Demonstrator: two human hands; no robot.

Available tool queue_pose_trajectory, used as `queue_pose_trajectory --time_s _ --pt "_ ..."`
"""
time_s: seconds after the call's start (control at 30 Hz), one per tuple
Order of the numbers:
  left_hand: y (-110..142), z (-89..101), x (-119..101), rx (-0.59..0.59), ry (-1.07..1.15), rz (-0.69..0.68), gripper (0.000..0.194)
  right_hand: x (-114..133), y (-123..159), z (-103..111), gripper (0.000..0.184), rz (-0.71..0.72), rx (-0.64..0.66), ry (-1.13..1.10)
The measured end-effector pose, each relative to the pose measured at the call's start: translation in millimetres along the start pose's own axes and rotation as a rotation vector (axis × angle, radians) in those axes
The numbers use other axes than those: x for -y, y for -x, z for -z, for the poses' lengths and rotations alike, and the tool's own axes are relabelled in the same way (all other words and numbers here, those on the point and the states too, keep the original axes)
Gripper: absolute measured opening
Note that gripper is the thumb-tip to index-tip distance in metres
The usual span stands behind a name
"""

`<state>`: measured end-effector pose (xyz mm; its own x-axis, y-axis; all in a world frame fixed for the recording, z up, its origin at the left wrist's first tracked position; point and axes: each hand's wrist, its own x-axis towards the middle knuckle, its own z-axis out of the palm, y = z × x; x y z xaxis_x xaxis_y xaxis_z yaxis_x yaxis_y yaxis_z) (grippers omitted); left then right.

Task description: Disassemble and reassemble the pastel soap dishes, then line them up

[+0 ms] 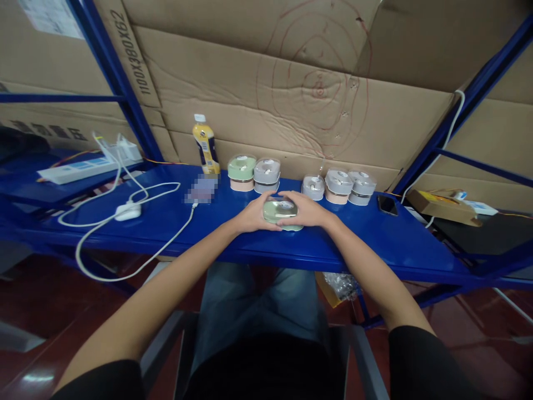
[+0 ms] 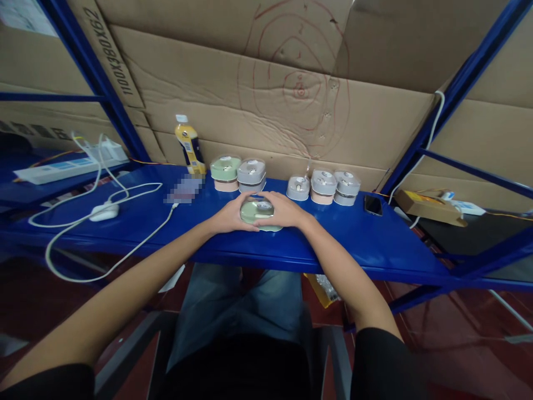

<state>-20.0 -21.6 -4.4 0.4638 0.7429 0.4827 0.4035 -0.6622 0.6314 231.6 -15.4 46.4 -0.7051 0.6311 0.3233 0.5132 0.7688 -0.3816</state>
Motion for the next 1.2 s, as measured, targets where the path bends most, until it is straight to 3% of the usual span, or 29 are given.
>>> queue_pose_trajectory --time_s 0.17,0.3,0.37,0.47,0.57,0.7,0.8,0.9,1.03,1.2 --pt "2.6 -2.0 -5.6 0.002 -0.034 -0.016 0.127 -14.2 16.6 27.4 0.08 -0.071 -0.106 -0.107" --pt "4.8 -2.4 -12.5 0.092 -0.152 -0.079 0.074 -36.5 28.4 41.1 0.067 -0.225 -0.308 -0.17" --pt "5.4 -2.9 -15.5 0.13 -0.186 -0.08 0.057 -43.5 29.6 41.8 0.065 -0.277 -0.385 -0.187" --pt "4.9 -1.8 -15.8 0.1 -0.204 -0.071 0.05 -46.3 28.2 40.2 0.067 -0.308 -0.453 -0.192" --pt "3.3 3.5 -9.5 -0.02 -0.219 -0.049 0.048 -45.8 27.5 40.9 0.066 -0.316 -0.47 -0.188" --pt "1.2 12.1 2.5 -0.203 -0.287 0.075 0.049 -50.0 28.6 44.8 0.063 -0.376 -0.442 -0.137" --pt "1.2 15.0 6.1 -0.222 -0.311 0.155 0.052 -54.7 28.8 45.4 0.062 -0.43 -0.419 -0.106" --pt "2.3 14.4 2.2 -0.21 -0.272 0.121 0.059 -53.8 29.3 44.2 0.062 -0.423 -0.413 -0.122" --pt "3.0 8.9 -7.2 -0.153 -0.166 0.033 0.086 -41.2 29.4 40.1 0.067 -0.207 -0.322 -0.171" --pt "-1.3 -2.0 -8.5 -0.068 -0.082 0.022 0.119 -24.4 17.2 22.1 0.074 0.027 -0.152 -0.114"
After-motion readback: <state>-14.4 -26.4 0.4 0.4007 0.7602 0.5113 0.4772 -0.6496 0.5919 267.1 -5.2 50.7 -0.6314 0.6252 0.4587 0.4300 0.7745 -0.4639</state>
